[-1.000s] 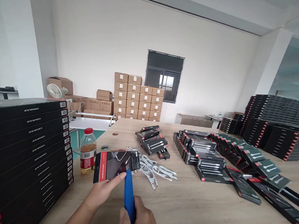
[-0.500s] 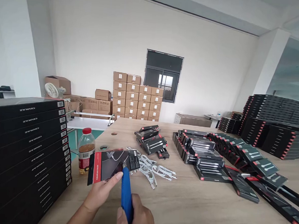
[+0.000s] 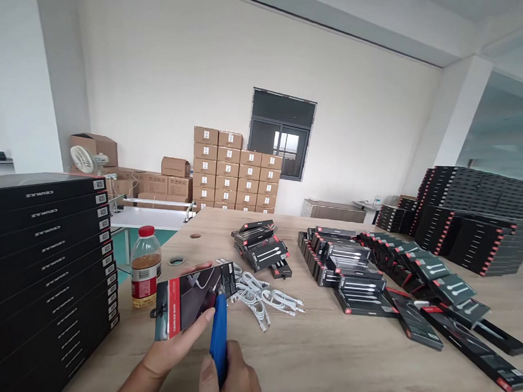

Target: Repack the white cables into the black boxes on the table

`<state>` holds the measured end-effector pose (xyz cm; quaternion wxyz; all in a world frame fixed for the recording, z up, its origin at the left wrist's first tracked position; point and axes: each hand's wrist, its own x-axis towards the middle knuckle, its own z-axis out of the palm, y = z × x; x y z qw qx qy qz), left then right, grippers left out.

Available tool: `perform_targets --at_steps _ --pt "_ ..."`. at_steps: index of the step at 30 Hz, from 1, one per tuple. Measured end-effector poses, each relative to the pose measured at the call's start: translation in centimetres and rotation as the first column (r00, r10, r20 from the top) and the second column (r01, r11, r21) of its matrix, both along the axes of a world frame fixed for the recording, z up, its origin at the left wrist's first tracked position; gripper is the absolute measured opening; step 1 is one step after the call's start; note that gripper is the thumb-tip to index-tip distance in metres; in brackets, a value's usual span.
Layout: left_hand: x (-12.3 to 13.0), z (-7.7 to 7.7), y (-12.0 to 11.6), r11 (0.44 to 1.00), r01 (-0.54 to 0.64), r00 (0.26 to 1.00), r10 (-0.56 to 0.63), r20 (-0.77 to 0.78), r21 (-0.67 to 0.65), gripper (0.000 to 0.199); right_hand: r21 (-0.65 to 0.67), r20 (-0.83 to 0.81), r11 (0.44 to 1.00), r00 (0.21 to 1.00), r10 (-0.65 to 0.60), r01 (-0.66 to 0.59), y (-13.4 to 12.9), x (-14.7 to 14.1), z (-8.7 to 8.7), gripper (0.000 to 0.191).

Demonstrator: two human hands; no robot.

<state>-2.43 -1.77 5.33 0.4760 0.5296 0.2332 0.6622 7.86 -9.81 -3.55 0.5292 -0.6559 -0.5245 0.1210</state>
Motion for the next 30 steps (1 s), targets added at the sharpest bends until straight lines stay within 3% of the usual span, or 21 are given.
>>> perform_targets --at_steps 3,6,11,13,16,19,22,24,26,30 --pt "0.4 -0.7 0.3 0.998 -0.029 0.998 0.032 -0.045 0.061 0.063 -0.041 0.014 0.996 0.997 -0.08 0.08 0.5 0.4 0.9 0.046" --pt "0.5 -1.5 0.5 0.99 -0.038 0.993 0.052 -0.106 0.134 0.058 -0.111 0.017 0.99 0.996 -0.083 0.085 1.4 1.5 2.5 0.042" --pt "-0.1 -3.1 0.4 0.992 -0.126 0.99 0.123 -0.065 -0.032 0.04 -0.175 0.002 0.966 0.982 -0.191 0.188 2.2 5.4 5.0 0.047" --pt "-0.2 -3.7 0.6 0.994 -0.076 0.995 0.07 -0.074 -0.081 0.037 -0.162 0.024 0.969 0.982 -0.187 0.189 1.4 7.0 5.4 0.045" --pt "-0.3 -4.0 1.2 0.994 0.03 0.998 -0.036 -0.05 -0.105 0.042 -0.092 0.104 0.994 0.993 -0.053 0.063 -0.7 8.0 4.6 0.044" --pt "-0.2 -4.0 1.7 0.991 0.023 1.0 -0.022 0.006 -0.133 0.05 -0.047 0.16 0.996 0.983 0.088 -0.082 -2.5 7.5 2.5 0.046" --pt "-0.2 -4.4 2.0 0.989 0.067 0.998 -0.065 0.026 -0.134 0.054 -0.049 0.133 0.982 0.974 0.186 -0.181 -3.1 6.5 0.7 0.049" --pt "-0.2 -4.8 2.0 0.984 0.105 0.994 -0.103 0.027 -0.143 0.055 -0.056 0.131 0.978 0.97 0.206 -0.2 -2.9 5.9 0.7 0.048" --pt "0.0 -5.0 1.7 0.978 0.128 0.992 -0.129 0.008 -0.163 0.056 -0.079 0.163 0.986 0.974 0.159 -0.147 -2.2 5.5 1.7 0.044" --pt "0.8 -5.2 0.7 0.955 0.221 0.973 -0.23 -0.023 -0.197 0.049 -0.155 0.243 0.984 0.969 -0.052 0.092 -0.2 5.6 5.8 0.033"
